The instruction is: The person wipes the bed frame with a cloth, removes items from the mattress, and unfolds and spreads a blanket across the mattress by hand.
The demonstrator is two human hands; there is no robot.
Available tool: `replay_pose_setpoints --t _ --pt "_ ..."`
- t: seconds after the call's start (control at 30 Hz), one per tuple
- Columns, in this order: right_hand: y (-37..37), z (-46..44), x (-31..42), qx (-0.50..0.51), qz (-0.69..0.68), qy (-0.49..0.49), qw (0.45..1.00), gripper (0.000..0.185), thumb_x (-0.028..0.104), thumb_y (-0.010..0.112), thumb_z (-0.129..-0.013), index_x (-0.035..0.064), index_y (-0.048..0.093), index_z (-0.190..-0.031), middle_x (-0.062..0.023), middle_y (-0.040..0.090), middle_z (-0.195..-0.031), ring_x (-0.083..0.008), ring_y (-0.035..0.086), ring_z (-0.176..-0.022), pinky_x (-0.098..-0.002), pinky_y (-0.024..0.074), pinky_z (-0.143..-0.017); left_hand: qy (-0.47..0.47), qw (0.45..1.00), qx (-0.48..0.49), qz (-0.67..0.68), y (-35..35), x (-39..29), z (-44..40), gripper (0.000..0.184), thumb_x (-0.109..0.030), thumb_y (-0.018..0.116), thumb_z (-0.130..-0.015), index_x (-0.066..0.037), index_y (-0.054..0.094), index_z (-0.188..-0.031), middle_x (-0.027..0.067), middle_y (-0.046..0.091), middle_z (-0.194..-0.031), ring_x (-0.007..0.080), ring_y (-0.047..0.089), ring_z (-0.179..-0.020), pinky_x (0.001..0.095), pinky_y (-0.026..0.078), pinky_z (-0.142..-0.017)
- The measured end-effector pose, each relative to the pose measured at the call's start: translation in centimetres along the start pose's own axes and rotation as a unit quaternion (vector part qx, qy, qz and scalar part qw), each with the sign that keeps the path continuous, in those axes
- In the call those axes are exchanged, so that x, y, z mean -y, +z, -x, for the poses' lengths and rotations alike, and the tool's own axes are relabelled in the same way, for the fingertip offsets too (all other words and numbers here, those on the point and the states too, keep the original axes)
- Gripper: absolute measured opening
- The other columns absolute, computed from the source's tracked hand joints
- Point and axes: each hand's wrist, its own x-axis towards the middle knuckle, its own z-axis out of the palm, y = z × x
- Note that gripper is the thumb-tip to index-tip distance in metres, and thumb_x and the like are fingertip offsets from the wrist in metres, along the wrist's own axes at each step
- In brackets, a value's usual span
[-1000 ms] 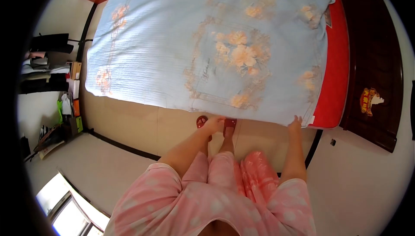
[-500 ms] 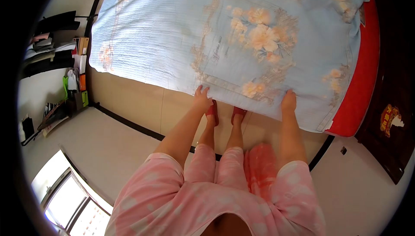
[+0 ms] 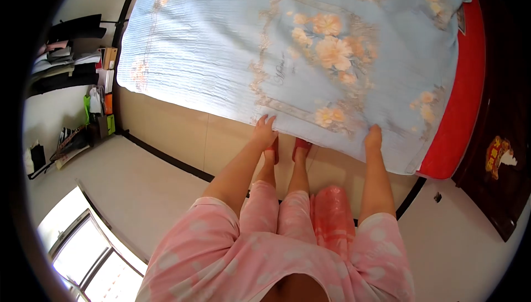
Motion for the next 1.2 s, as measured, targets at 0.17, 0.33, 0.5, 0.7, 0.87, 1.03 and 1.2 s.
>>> replay_pose_setpoints --t 0.17,0.33,0.5,0.7,0.87,1.03,1.2 --pt "-4.5 4.3 2.4 0.011 -0.136 -0.008 0.991 0.046 0.001 0.06 -0.068 -0.0001 0.046 -0.112 -0.0218 0.05 -0.105 -0.0364 0.045 -0.104 -0.0398 0.0368 -0.092 0.063 0.995 0.005 0.081 -0.1 -0.2 1.2 0.054 -0.017 0.061 -0.074 -0.008 0.042 -0.123 0.0186 0.046 -0.12 0.0328 0.041 -0.114 0.0403 0.034 -0.097" --pt "-9.5 11.4 2.5 -0.058 -0.185 -0.006 0.981 0.046 0.002 0.062 -0.068 0.0009 0.046 -0.111 -0.017 0.051 -0.101 -0.029 0.052 -0.092 -0.0359 0.0439 -0.079 0.09 0.971 0.053 0.215 -1.8 -2.3 4.5 0.043 -0.015 0.058 -0.078 -0.004 0.047 -0.118 0.0191 0.05 -0.116 0.0296 0.047 -0.109 0.0374 0.037 -0.093" --pt "-16.8 19.1 1.0 -0.142 -0.182 0.014 0.973 0.043 0.004 0.062 -0.071 0.0008 0.046 -0.11 -0.0145 0.053 -0.096 -0.0252 0.053 -0.087 -0.0342 0.0449 -0.076 0.104 0.944 0.084 0.301 -6.1 -6.6 8.4 0.036 -0.012 0.055 -0.08 -0.002 0.05 -0.114 0.0156 0.056 -0.11 0.0243 0.053 -0.104 0.0334 0.041 -0.089" --pt "-20.8 25.3 -2.1 -0.202 -0.303 0.139 0.921 0.039 0.009 0.062 -0.074 0.0021 0.047 -0.11 -0.0121 0.055 -0.097 -0.021 0.056 -0.086 -0.0331 0.0454 -0.078 0.162 0.936 0.077 0.304 -9.9 -11.6 9.6 0.032 -0.009 0.055 -0.079 -0.002 0.052 -0.11 0.0123 0.059 -0.104 0.0201 0.055 -0.098 0.0298 0.042 -0.086" --pt "-21.5 25.7 -7.4 -0.245 -0.344 0.205 0.883 0.035 0.01 0.062 -0.075 0.0028 0.048 -0.107 -0.0103 0.057 -0.093 -0.02 0.056 -0.086 -0.0319 0.046 -0.076 0.202 0.932 0.077 0.291 -10.4 -17.6 8.9 0.031 -0.009 0.056 -0.079 -0.003 0.053 -0.109 0.0104 0.06 -0.1 0.0181 0.056 -0.093 0.0289 0.044 -0.082" --pt "-23.0 22.7 -13.7 -0.256 -0.404 0.238 0.846 0.031 0.013 0.06 -0.077 0.0033 0.049 -0.105 -0.0092 0.057 -0.088 -0.0182 0.056 -0.08 -0.0303 0.0466 -0.071 0.214 0.931 0.103 0.279 -6.7 -25.9 5.5 0.03 -0.009 0.056 -0.079 -0.002 0.054 -0.108 0.0104 0.06 -0.099 0.0177 0.056 -0.092 0.0289 0.044 -0.081" --pt "-19.3 16.1 -23.5 -0.192 -0.434 0.253 0.843 0.03 0.015 0.059 -0.078 0.0023 0.05 -0.103 -0.0126 0.059 -0.09 -0.024 0.058 -0.083 -0.034 0.0462 -0.073 0.175 0.94 0.123 0.268 0.8 -34.2 2.7 0.032 -0.008 0.055 -0.079 -0.003 0.052 -0.11 0.0103 0.06 -0.097 0.0173 0.056 -0.092 0.0289 0.044 -0.081"
